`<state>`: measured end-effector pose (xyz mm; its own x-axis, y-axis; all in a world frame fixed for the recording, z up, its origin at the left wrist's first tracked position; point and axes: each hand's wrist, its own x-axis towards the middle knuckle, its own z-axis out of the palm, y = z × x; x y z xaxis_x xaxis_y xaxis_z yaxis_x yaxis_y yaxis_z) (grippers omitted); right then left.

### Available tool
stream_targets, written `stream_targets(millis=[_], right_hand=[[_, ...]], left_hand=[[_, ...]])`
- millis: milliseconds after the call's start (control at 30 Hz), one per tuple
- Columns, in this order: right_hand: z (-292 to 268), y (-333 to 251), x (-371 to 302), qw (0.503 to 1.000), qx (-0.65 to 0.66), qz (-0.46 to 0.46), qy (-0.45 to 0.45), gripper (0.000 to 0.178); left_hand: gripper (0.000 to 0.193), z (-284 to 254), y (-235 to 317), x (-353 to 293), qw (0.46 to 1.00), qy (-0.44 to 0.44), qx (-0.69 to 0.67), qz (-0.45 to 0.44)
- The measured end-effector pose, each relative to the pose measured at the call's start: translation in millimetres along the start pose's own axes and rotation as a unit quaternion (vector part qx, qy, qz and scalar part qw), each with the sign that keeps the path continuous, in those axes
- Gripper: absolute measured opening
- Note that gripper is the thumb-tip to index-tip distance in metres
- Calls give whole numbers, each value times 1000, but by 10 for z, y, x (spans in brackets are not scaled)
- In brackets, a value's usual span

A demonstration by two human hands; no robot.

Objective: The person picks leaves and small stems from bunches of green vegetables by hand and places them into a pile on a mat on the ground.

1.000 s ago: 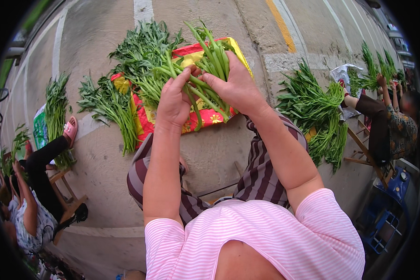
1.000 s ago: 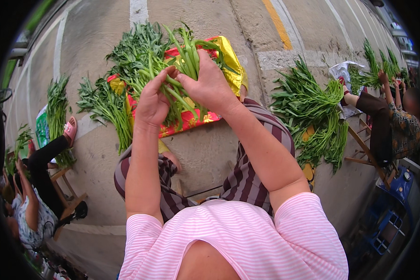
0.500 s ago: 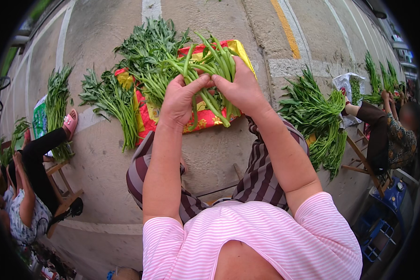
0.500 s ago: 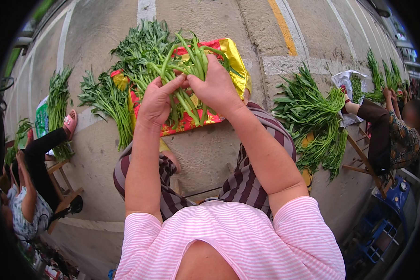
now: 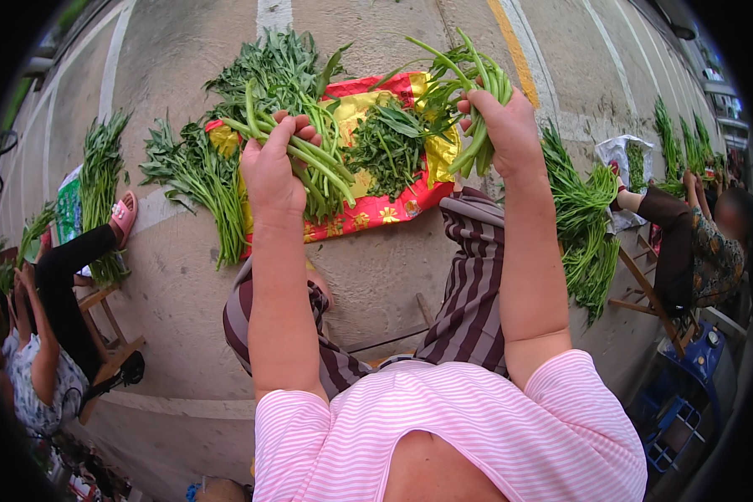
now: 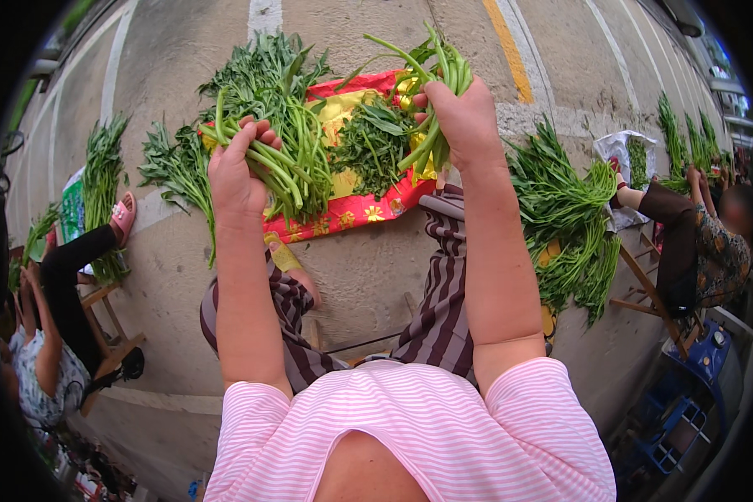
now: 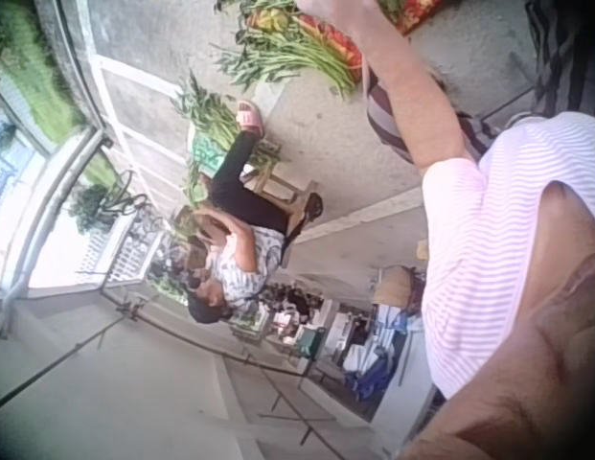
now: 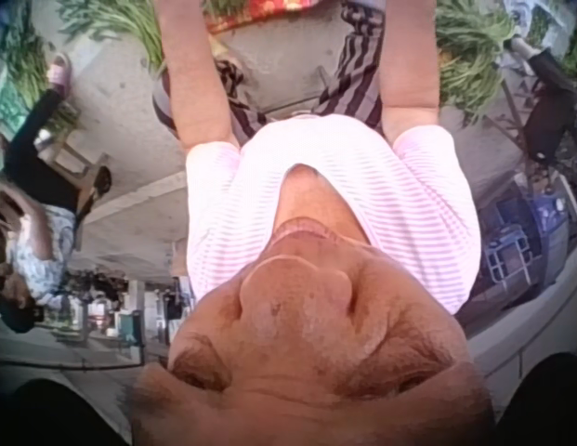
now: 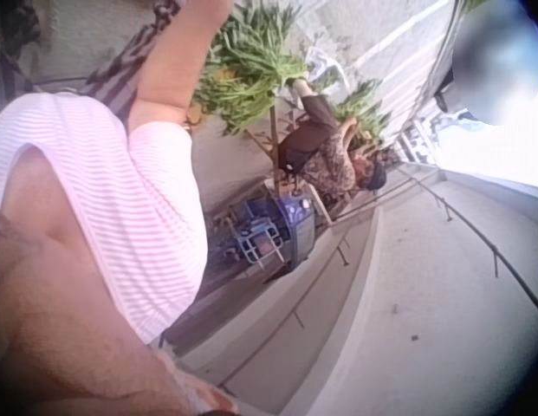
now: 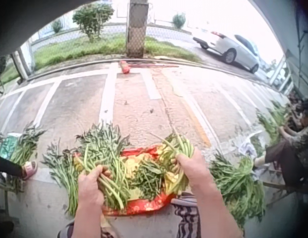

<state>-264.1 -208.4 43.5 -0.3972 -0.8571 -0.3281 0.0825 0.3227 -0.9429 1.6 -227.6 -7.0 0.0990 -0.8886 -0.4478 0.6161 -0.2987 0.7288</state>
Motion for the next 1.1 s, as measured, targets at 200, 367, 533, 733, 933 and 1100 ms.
stream_targets(millis=[200,367,533,733,933,1100], right_hand=[[-164,-4,93,991,130,35,-29,24],[-152,1,92,988,147,39,-40,25],[-128,-3,58,985,148,50,-68,28],[-73,-11,24,982,160,41,-95,26],[-62,-12,8,983,153,26,-102,28],[29,0,37,988,95,10,-122,30]], left_hand=[[20,-32,9,8,999,18,-12,25],[21,0,-50,-12,1000,4,9,15],[20,43,-66,-44,999,-8,30,9],[22,74,64,-121,999,-23,32,21],[22,93,648,-389,988,-59,51,132],[25,-235,1173,-501,976,5,-22,217]])
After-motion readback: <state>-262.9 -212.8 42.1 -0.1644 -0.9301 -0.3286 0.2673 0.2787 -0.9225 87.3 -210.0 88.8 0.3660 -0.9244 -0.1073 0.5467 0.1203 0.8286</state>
